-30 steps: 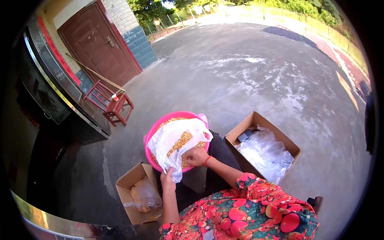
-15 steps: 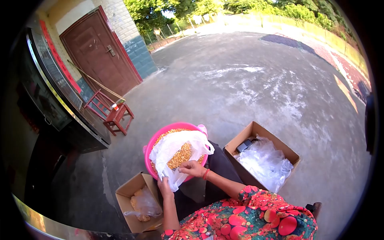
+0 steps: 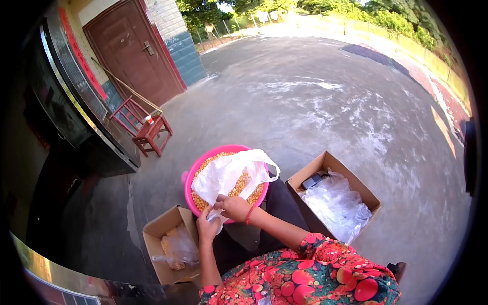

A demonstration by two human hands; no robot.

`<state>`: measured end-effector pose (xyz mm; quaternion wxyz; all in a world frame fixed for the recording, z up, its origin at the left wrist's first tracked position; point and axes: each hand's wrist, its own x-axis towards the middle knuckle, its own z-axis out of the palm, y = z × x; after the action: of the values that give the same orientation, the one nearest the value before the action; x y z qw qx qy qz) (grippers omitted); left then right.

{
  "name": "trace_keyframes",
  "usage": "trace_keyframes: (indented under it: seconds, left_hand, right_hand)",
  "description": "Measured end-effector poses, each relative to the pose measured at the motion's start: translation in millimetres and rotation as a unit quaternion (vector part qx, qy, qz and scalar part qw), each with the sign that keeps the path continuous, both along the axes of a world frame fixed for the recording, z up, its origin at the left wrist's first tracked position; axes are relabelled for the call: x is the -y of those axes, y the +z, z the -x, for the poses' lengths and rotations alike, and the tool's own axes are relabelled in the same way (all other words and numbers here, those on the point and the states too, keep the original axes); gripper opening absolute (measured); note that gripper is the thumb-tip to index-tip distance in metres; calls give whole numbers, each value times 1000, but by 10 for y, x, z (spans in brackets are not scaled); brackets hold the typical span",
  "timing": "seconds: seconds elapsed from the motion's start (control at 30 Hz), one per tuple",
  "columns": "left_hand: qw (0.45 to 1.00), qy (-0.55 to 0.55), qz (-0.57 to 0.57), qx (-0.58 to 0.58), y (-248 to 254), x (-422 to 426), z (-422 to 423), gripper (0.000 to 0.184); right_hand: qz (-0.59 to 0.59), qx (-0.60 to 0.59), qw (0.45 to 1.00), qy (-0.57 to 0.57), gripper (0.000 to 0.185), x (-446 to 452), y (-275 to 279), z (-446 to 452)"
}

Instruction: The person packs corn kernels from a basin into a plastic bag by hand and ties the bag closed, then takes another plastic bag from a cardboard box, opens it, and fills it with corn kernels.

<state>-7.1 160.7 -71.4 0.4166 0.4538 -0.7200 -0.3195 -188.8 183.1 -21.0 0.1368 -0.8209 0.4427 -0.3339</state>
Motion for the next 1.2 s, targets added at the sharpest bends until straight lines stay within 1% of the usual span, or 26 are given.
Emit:
trace_keyframes:
  seconds: [0.03,0.07,0.13,0.17,0.23,0.27,0.33,0.37,0.4,0.47,0.5,0.57,0.6,0.67,0.7,0.73,0.8,0.83,0.87,0.93,0.97,1.03,1.07,1.13,1.17,1.2]
  left_hand:
    - [998,7,8,-58,-43,10,-5,42]
    - [998,9,8,-59,30,-20,6,42]
    - [999,19,48,-4,273,-138,29,47]
    - [999,22,48,-4,301,-153,47,47]
    - [961,152,209,99,328,-188,77,50]
    - [961,154,208,98,358,-214,67,50]
    - [956,218,153,123,414,-254,41,46]
    - [976,204,62,45,389,-232,25,40]
    - [976,207,62,42,362,-219,31,40]
    - [980,182,-46,-69,313,-228,59,48]
    - [979,183,-46,-71,297,-226,98,48]
    - [973,100,-35,-203,268,-213,211,64]
    - [980,52,14,-193,259,-203,273,73]
    - [983,64,169,5,347,-275,378,74]
    - [984,51,167,12,327,-266,400,64]
    - [985,52,167,11,182,-196,370,64]
    - [993,8,-51,-105,80,-102,349,48]
    - [986,27,-55,-156,10,-107,368,34]
    - [986,27,-55,-157,17,-71,387,34]
    - [931,24,-117,-345,-2,-9,419,30]
    - [910,41,-148,-386,-21,20,416,27]
    - [899,59,-161,-404,-85,103,387,27]
    - [887,76,-175,-421,-105,129,381,28]
    - [882,76,-191,-423,-102,138,383,27]
    - [882,54,-198,-425,-136,168,374,28]
    - [881,32,-204,-426,-172,187,364,28]
  right_hand:
    - [5,11,1000,-21,24,-13,-12,4]
    - [5,9,1000,-19,24,-4,-17,20]
    - [-2,-4,999,-32,17,21,-53,38]
    - [20,24,999,-35,10,38,-53,41]
    - [24,46,998,-30,9,74,-52,57]
    - [31,67,997,-28,9,87,-25,70]
    - [39,86,995,-25,11,97,37,90]
    - [-1,127,992,-13,12,93,84,97]
    - [-41,168,985,-1,12,95,110,101]
    - [-61,169,984,8,14,105,122,99]
    - [-80,173,982,14,16,108,124,97]
    - [-107,178,978,31,17,138,103,90]
    - [-132,184,973,47,18,159,102,88]
    - [-157,177,969,65,18,160,115,72]
    - [-183,171,965,80,18,148,123,62]
    - [-184,170,965,81,18,155,114,51]
    - [-162,205,963,69,20,196,88,45]
    - [-190,200,959,58,17,221,71,60]
    - [-189,199,960,58,17,212,80,66]
    - [-126,261,956,45,24,178,86,82]
    - [-126,260,956,45,24,134,119,91]
    - [-59,205,977,25,41,45,194,105]
    - [-59,204,977,25,41,68,139,113]
    - [52,29,998,-29,53,137,-44,134]
    - [51,45,995,-69,41,153,-63,104]
    - [51,45,995,-70,41,219,-98,106]
